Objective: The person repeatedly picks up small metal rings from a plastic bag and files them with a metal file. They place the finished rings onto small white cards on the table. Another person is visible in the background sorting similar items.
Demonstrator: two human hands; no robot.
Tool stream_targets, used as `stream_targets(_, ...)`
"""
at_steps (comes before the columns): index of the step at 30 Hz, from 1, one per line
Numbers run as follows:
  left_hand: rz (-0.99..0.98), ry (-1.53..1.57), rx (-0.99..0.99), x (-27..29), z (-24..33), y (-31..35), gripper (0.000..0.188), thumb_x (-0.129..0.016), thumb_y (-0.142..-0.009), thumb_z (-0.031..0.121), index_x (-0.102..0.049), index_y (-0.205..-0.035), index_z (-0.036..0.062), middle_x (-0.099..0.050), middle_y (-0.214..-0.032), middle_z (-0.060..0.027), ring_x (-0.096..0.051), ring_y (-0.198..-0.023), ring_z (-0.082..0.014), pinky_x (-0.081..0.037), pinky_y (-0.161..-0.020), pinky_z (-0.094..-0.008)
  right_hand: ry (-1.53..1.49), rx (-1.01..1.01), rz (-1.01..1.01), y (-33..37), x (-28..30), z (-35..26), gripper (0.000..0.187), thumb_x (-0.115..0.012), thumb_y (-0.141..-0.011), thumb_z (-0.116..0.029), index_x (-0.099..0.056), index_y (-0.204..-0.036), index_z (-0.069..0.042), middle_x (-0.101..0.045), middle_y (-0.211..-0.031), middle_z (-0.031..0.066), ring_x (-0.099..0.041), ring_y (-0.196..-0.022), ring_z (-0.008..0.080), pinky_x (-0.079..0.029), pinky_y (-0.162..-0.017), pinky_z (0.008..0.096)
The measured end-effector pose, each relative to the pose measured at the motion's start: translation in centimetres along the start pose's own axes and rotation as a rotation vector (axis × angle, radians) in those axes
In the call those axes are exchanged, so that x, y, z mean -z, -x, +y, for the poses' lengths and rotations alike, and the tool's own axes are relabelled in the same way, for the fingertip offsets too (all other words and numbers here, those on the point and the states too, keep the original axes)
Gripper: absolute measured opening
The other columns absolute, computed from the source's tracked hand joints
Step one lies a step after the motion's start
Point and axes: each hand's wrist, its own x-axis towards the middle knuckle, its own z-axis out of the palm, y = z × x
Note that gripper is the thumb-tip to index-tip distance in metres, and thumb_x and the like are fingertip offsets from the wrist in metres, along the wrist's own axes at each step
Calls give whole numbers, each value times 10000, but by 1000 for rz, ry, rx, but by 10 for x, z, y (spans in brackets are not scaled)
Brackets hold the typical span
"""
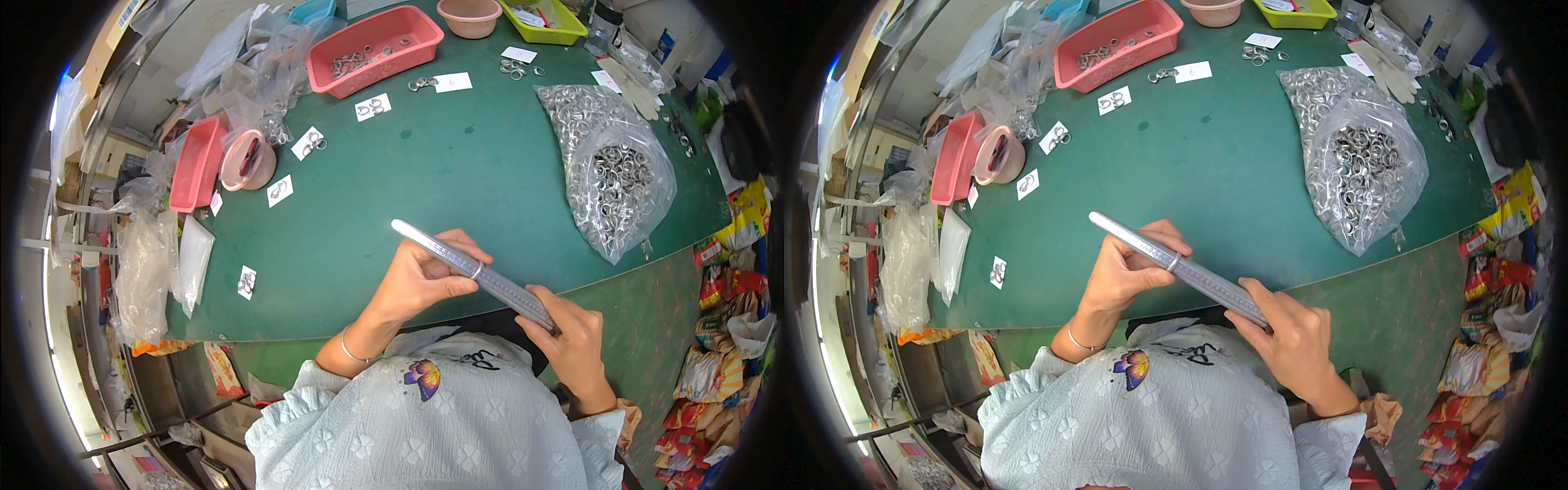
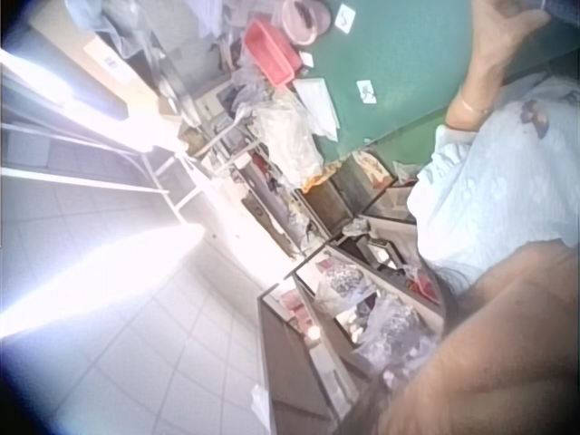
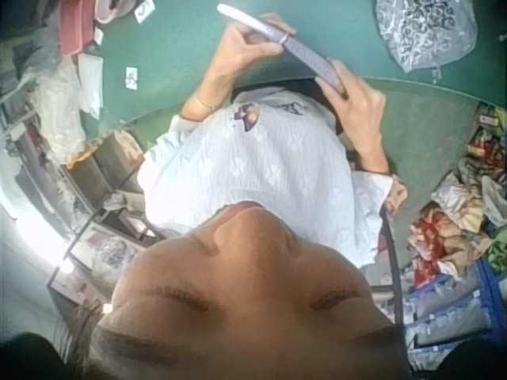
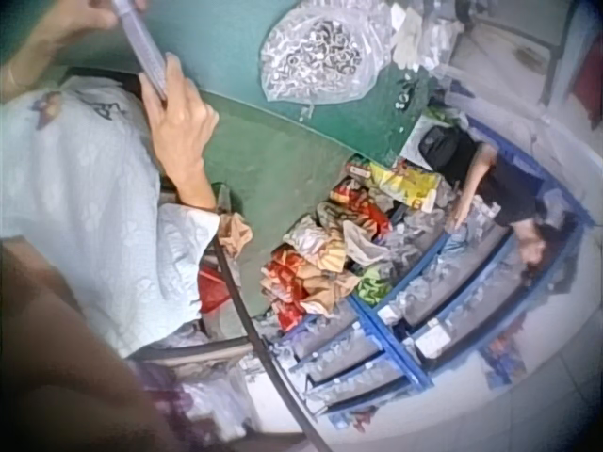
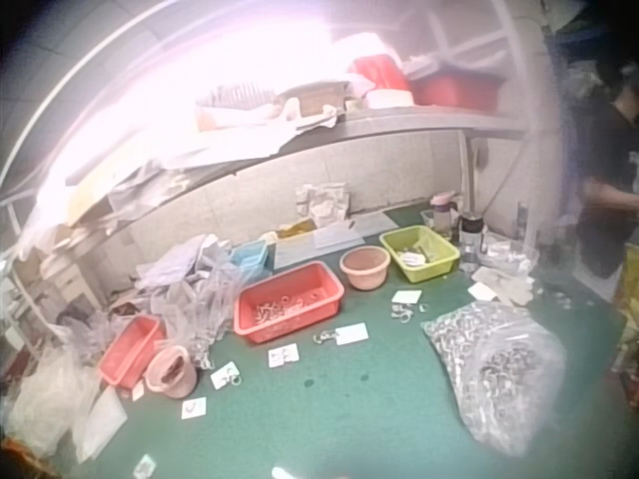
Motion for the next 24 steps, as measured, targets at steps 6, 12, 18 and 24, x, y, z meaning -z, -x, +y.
stream_targets(6,90,9,-48,-7,-2,3,262,-688,-736,60,-612,-948,-73,-542,-913,-95,-542,-836,-164,-458,-744,-277,-126,-12,18,-1,-6,4,318,-738,-676,-130,-606,-944,-20,-595,-637,101,-553,-460,209,-409,-410,297)
stream_targets(12,274,46,-180,-7,-16,11,237,-617,-815,70,-584,-1005,-69,-537,-933,-84,-536,-835,-139,-458,-768,-277,-19,19,39,-3,-14,9,306,-744,-665,-109,-604,-920,-14,-569,-613,99,-519,-443,209,-402,-410,295)
stream_targets(18,454,202,-336,20,13,8,297,-583,-853,137,-549,-1092,-36,-576,-973,-80,-542,-861,-138,-449,-796,-297,-180,-141,-9,6,-19,20,259,-721,-679,-46,-593,-887,39,-492,-552,91,-432,-438,155,-366,-434,249)
stream_targets(24,400,553,-187,28,-3,13,319,-600,-836,125,-544,-1115,-18,-583,-979,-72,-528,-880,-149,-423,-800,-284,-383,-278,-52,1,-20,19,226,-684,-704,-18,-596,-898,56,-489,-559,44,-428,-492,64,-358,-453,215)
